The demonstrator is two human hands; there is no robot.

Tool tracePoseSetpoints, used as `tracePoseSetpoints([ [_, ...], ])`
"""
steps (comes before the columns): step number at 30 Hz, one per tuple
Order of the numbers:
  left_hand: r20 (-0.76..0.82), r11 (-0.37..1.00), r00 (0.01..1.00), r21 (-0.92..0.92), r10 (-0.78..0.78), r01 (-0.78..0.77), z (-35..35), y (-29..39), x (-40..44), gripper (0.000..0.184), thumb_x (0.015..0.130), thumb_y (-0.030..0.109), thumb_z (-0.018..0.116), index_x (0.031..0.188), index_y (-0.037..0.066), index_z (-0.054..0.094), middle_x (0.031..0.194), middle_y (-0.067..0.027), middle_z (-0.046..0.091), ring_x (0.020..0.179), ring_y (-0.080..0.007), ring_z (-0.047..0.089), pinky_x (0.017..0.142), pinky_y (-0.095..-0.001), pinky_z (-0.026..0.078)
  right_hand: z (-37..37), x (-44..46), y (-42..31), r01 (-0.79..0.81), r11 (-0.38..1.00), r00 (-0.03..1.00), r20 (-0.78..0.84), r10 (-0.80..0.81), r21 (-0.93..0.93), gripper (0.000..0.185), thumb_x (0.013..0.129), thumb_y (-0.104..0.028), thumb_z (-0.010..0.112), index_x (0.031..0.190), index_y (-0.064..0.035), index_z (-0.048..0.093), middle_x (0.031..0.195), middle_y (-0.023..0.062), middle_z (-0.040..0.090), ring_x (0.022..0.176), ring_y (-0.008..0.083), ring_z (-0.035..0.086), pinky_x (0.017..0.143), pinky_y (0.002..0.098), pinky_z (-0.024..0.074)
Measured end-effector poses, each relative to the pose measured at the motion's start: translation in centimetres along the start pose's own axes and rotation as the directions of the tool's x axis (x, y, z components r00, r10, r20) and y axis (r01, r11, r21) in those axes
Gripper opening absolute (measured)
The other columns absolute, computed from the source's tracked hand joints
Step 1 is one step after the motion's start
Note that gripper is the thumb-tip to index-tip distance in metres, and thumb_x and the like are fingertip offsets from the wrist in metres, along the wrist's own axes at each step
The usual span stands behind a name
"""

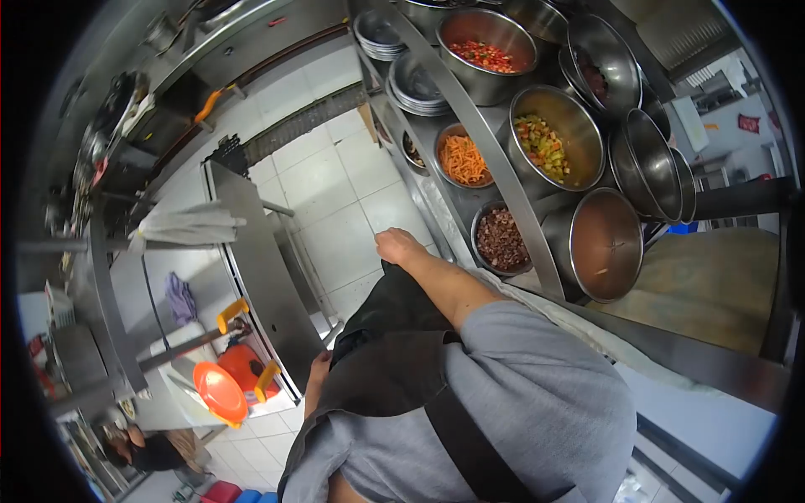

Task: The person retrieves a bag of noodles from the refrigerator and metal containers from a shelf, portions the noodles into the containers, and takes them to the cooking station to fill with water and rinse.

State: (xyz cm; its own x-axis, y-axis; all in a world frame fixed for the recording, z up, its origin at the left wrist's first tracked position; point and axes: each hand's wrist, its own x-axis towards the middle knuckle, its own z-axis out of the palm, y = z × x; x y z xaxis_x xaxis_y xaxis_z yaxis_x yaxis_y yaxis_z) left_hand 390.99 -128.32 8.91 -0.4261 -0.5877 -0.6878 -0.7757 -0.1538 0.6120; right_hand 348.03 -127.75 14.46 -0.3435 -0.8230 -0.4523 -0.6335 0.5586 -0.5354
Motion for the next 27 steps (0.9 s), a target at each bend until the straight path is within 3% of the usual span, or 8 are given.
tracePoseSetpoints([
  [5,0.124,0.995,0.987,0.009,-0.100,0.100,-2.3,8.0,6.8,0.030,0.084,0.012,0.059,0.113,0.003,0.058,0.093,-0.0066,0.065,0.080,-0.0168,0.060,0.068,-0.0289,0.049,-1.9,-2.0,1.4,-0.113,0.993,0.993,-0.021,0.114,0.030,0.024,0.080,-0.014,0.047,0.094,-0.0040,0.064,0.098,0.0202,0.063,0.096,0.0370,0.059,0.086,0.0452,0.0454],
  [12,0.118,0.994,0.988,0.030,-0.104,0.101,-7.4,8.7,16.8,0.034,0.081,0.013,0.062,0.113,0.005,0.057,0.092,-0.0051,0.064,0.071,-0.0139,0.059,0.056,-0.0279,0.048,1.0,-7.9,4.5,-0.190,0.979,0.967,-0.158,0.200,0.077,0.021,0.080,-0.023,0.055,0.091,-0.0077,0.065,0.093,0.0179,0.064,0.091,0.0357,0.060,0.082,0.0444,0.0473],
  [15,0.170,0.964,0.964,-0.139,-0.202,0.227,-9.0,7.2,19.8,0.029,0.081,0.012,0.061,0.109,0.007,0.058,0.082,-0.0028,0.062,0.064,-0.0125,0.057,0.053,-0.0288,0.047,1.6,-11.7,4.5,-0.208,0.971,0.947,-0.224,0.230,0.116,0.021,0.079,-0.021,0.055,0.082,-0.0028,0.064,0.086,0.0205,0.063,0.086,0.0373,0.060,0.079,0.0463,0.0471],
  [19,0.202,0.948,0.952,-0.175,-0.229,0.265,-9.5,6.8,20.3,0.022,0.083,0.015,0.059,0.104,0.012,0.055,0.077,-0.0014,0.059,0.066,-0.0148,0.056,0.055,-0.0327,0.046,2.9,-12.6,2.7,-0.273,0.962,0.962,0.008,0.272,0.024,0.029,0.080,-0.030,0.056,0.083,-0.0029,0.067,0.087,0.0194,0.064,0.085,0.0365,0.061,0.081,0.0453,0.0479],
  [22,0.213,0.948,0.944,-0.140,-0.253,0.286,-9.0,7.9,19.4,0.019,0.082,0.015,0.058,0.101,0.011,0.056,0.073,-0.0011,0.057,0.063,-0.0138,0.054,0.054,-0.0314,0.046,-2.7,-12.4,-5.4,-0.029,0.950,0.995,-0.082,0.058,0.312,0.037,0.083,-0.036,0.055,0.077,-0.0015,0.065,0.076,0.0189,0.063,0.076,0.0365,0.060,0.072,0.0439,0.0470],
  [25,0.223,0.946,0.934,-0.100,-0.281,0.309,-8.7,8.3,18.6,0.018,0.080,0.014,0.058,0.098,0.010,0.057,0.070,-0.0014,0.056,0.060,-0.0135,0.054,0.053,-0.0288,0.045,-13.8,-15.0,-16.5,0.231,0.792,0.972,-0.173,-0.159,0.565,0.029,0.086,-0.029,0.060,0.078,-0.0018,0.063,0.060,0.0101,0.059,0.056,0.0194,0.057,0.052,0.0294,0.0434],
  [26,0.237,0.945,0.928,-0.093,-0.286,0.315,-8.7,8.2,18.6,0.018,0.080,0.014,0.058,0.097,0.010,0.057,0.071,-0.0017,0.056,0.062,-0.0141,0.054,0.054,-0.0288,0.046,-17.7,-17.2,-20.2,0.479,0.613,0.878,-0.353,-0.324,0.629,0.023,0.085,-0.023,0.061,0.076,-0.0021,0.063,0.060,0.0056,0.059,0.053,0.0178,0.056,0.047,0.0288,0.0416],
  [27,0.289,0.949,0.923,-0.112,-0.253,0.295,-8.1,3.6,22.1,0.021,0.079,0.015,0.060,0.099,0.010,0.057,0.074,-0.0018,0.057,0.065,-0.0147,0.055,0.055,-0.0294,0.046,-21.2,-18.3,-22.4,0.817,0.464,0.575,-0.555,-0.602,0.343,0.020,0.086,-0.019,0.059,0.079,-0.0013,0.065,0.064,0.0044,0.059,0.052,0.0181,0.054,0.047,0.0315,0.0420],
])
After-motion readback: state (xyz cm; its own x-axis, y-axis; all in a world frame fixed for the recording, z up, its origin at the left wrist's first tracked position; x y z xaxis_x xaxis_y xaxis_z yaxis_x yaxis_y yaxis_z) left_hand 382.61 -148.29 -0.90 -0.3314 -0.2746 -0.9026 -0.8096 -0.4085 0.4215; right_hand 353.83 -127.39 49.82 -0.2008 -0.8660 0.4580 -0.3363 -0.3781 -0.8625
